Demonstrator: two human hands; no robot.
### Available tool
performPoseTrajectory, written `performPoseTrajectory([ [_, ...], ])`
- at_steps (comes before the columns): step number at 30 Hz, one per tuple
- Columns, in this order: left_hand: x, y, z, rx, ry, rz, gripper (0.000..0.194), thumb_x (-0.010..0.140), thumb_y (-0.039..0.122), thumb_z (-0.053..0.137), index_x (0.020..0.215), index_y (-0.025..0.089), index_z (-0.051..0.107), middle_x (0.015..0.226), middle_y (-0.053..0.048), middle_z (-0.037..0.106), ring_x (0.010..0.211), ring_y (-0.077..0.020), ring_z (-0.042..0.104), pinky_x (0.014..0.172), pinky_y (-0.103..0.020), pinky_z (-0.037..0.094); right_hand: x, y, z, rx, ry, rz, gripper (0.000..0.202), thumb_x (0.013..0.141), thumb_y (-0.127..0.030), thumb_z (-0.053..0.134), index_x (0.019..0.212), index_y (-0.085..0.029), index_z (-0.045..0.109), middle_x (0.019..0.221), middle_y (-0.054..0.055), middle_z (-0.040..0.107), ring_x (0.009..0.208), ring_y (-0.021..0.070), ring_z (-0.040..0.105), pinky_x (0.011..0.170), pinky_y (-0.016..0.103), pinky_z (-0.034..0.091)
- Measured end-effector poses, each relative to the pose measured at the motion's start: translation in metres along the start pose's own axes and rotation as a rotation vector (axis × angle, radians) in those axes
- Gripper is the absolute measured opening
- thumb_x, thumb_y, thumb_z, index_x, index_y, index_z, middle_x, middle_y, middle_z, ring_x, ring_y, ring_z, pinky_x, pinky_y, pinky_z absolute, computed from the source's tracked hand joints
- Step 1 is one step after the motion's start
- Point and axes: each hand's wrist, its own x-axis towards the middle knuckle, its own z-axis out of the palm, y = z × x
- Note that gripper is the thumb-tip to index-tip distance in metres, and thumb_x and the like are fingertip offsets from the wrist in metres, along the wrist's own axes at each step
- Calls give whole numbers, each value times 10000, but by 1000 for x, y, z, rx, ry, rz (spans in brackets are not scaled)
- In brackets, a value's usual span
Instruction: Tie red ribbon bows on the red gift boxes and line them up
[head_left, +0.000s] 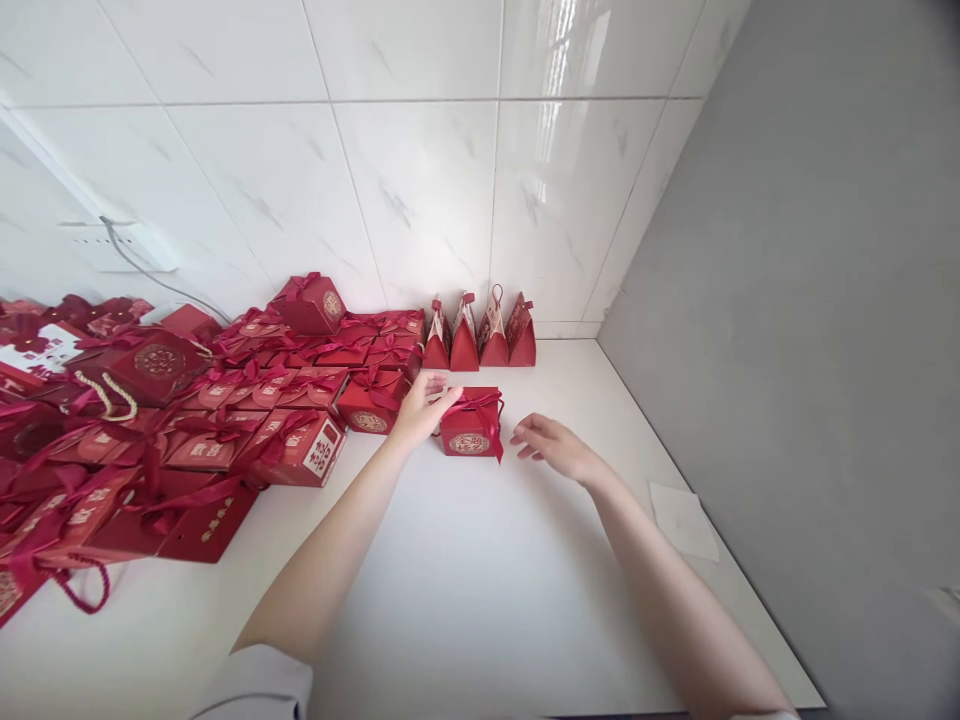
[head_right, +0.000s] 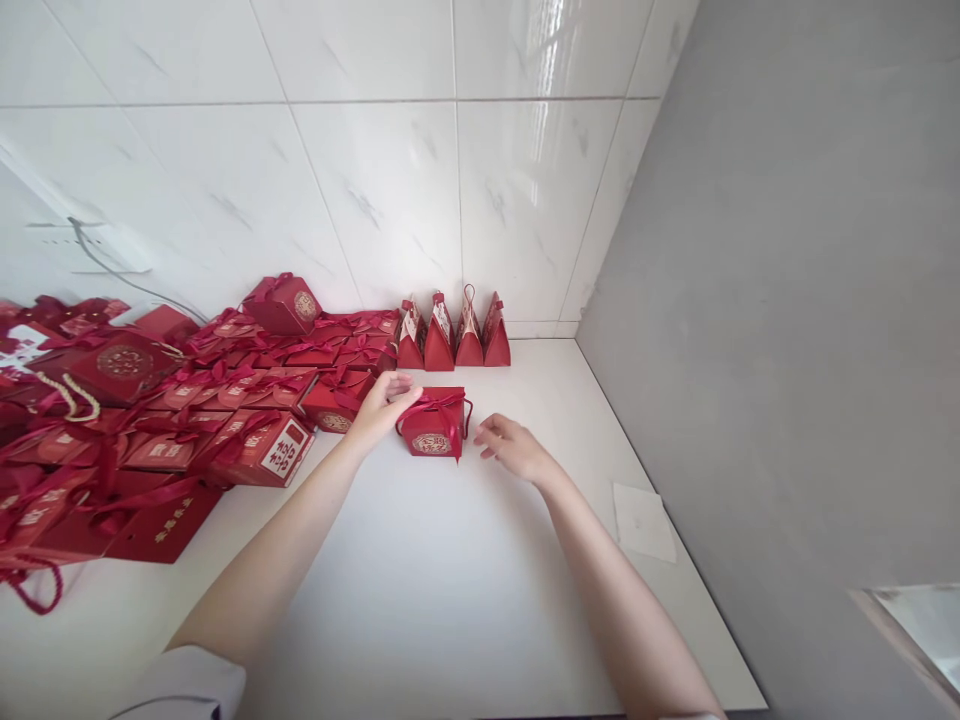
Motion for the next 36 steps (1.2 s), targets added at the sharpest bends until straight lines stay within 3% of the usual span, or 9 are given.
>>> performPoseTrajectory([
  [2, -7, -2, -10, 56, 57, 12, 381, 783, 496, 665, 1029, 219, 578, 1091, -70, 647, 1016, -219, 615, 904, -358, 462, 10, -16, -9, -104, 195, -126, 212, 869, -427, 559, 820, -232, 628, 878, 27, 701, 786, 204, 655, 732, 343, 479],
  [4, -15, -3, -17, 192, 59, 62, 336, 802, 503, 641, 974, 216, 614, 1016, -56, 665, 937, -216, 631, 847, -349, 475, 23, -31, -9, -173, 293, -322, 194, 877, -403, 553, 829, -244, 654, 892, 30, 689, 887, 223, 635, 829, 370, 466],
  [8, -30, -2, -19, 381, 43, 203, 240, 792, 436, 671, 916, 231, 689, 967, -37, 657, 894, -207, 628, 784, -319, 486, 49, -46, 14, -200, 220, -590, 136, 847, -348, 614, 842, -256, 714, 1055, 54, 659, 1073, 249, 591, 988, 414, 407],
  [12, -44, 5, -15, 455, 97, 261, 175, 837, 393, 633, 850, 234, 705, 875, -35, 644, 841, -206, 615, 728, -313, 486, 65, -39, 37, -267, 209, -542, 78, 797, -276, 670, 829, -268, 740, 1094, 65, 648, 1080, 268, 583, 986, 450, 414],
  [17, -66, 11, -8, 649, 82, 500, 169, 903, 297, 556, 920, 271, 722, 864, -51, 680, 838, -238, 586, 789, -380, 438, 68, -28, 40, -354, 243, -489, 77, 797, -242, 658, 766, -244, 728, 1070, 77, 668, 1040, 270, 595, 953, 455, 436],
  [27, -90, -13, 7, 801, 164, 869, 156, 866, 123, 609, 945, 225, 695, 832, -13, 700, 751, -177, 577, 672, -321, 420, 67, -22, 41, -396, 278, -505, 75, 784, -224, 643, 741, -237, 703, 1084, 56, 672, 1059, 261, 591, 936, 438, 449],
  [30, -87, -19, 9, 811, 149, 891, 125, 867, 132, 615, 913, 216, 696, 814, -11, 694, 749, -169, 574, 669, -312, 417, 68, -21, 43, -382, 287, -515, 74, 790, -224, 645, 748, -231, 705, 1090, 67, 671, 1062, 259, 594, 947, 438, 447],
  [33, -85, -26, 11, 773, 126, 823, 118, 879, 167, 610, 919, 223, 705, 802, -15, 683, 761, -168, 568, 680, -311, 419, 66, -22, 42, -370, 282, -529, 77, 803, -241, 650, 753, -225, 708, 1085, 76, 673, 1062, 254, 600, 977, 435, 433],
  [36, -87, -29, 6, 668, 59, 761, 81, 837, 304, 678, 876, 246, 720, 847, -21, 675, 824, -189, 572, 768, -352, 426, 62, -21, 36, -287, 262, -565, 129, 840, -329, 639, 878, -232, 715, 1154, 76, 653, 1119, 242, 587, 1007, 420, 421],
])
